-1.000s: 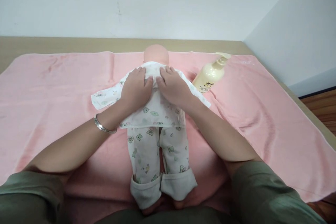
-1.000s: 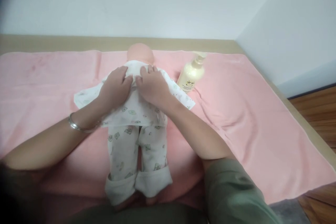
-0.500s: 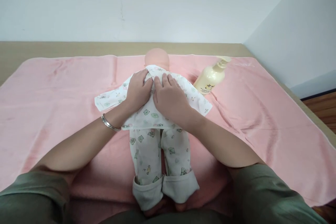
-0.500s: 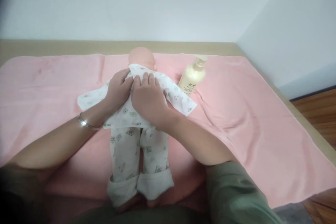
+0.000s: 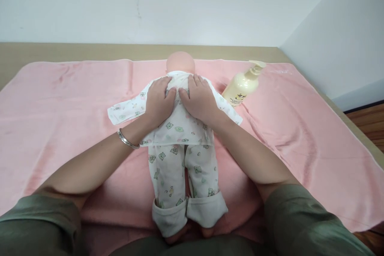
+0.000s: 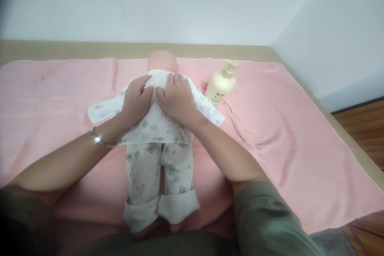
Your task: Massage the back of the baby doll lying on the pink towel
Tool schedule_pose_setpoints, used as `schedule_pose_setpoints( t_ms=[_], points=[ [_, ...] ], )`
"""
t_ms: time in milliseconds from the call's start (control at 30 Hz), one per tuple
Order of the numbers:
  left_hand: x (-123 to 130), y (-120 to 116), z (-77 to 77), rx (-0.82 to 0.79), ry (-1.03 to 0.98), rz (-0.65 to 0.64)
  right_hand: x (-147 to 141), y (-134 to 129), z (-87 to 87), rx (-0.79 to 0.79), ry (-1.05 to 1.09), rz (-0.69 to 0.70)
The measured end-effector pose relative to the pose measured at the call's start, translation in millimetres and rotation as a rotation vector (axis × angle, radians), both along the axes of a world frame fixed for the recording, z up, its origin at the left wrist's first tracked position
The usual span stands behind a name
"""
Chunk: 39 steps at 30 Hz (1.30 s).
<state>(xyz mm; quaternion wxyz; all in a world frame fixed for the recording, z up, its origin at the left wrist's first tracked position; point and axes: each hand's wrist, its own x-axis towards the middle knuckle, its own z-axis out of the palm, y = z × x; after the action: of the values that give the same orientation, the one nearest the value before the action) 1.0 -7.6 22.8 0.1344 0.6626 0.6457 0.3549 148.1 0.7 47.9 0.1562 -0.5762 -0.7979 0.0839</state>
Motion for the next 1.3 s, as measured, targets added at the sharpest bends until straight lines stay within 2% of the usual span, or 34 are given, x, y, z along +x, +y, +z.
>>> schedule_pose_setpoints(
  t_ms=[167, 333, 400, 533, 667, 800, 933, 1000, 1200, 1300],
  points=[
    [-3, -1, 5.4, 0.019, 0.122, -0.066, 7, 4, 7.2, -0.018, -0.046, 0.064],
    [0, -17, 16.3, 0.003, 0.318, -0.168, 21, 13, 20.3, -0.1, -0.066, 0.213],
    [2, -21, 17.5, 0.019, 0.342, -0.174, 20, 10, 20.6, -0.09, -0.076, 0.205],
    [0, -12, 16.3, 0.007, 0.26, -0.146, 0, -17, 9.5, 0.036, -0.135, 0.077],
    [-6, 2, 15.0, -0.048, 0.171, -0.089, -15, -42, 1.4, 0.087, -0.155, 0.076],
    [0, -8, 12.1, -0.004, 0.194, -0.097, -5, -27, 8.3, 0.032, -0.085, 0.102],
    [11, -28, 8.2, 0.023, 0.197, -0.159, 8, 5, 14.5, -0.056, 0.008, -0.007],
    [12, -31, 7.7, 0.011, 0.185, -0.176, 9, 9, 13.9, -0.061, -0.002, -0.048],
    [4, -11, 10.7, 0.014, 0.093, -0.119, -7, -28, 7.4, 0.05, -0.182, 0.022],
    [3, -9, 9.1, 0.012, 0.06, -0.096, -6, -31, 7.0, 0.063, -0.199, 0.08]
  ],
)
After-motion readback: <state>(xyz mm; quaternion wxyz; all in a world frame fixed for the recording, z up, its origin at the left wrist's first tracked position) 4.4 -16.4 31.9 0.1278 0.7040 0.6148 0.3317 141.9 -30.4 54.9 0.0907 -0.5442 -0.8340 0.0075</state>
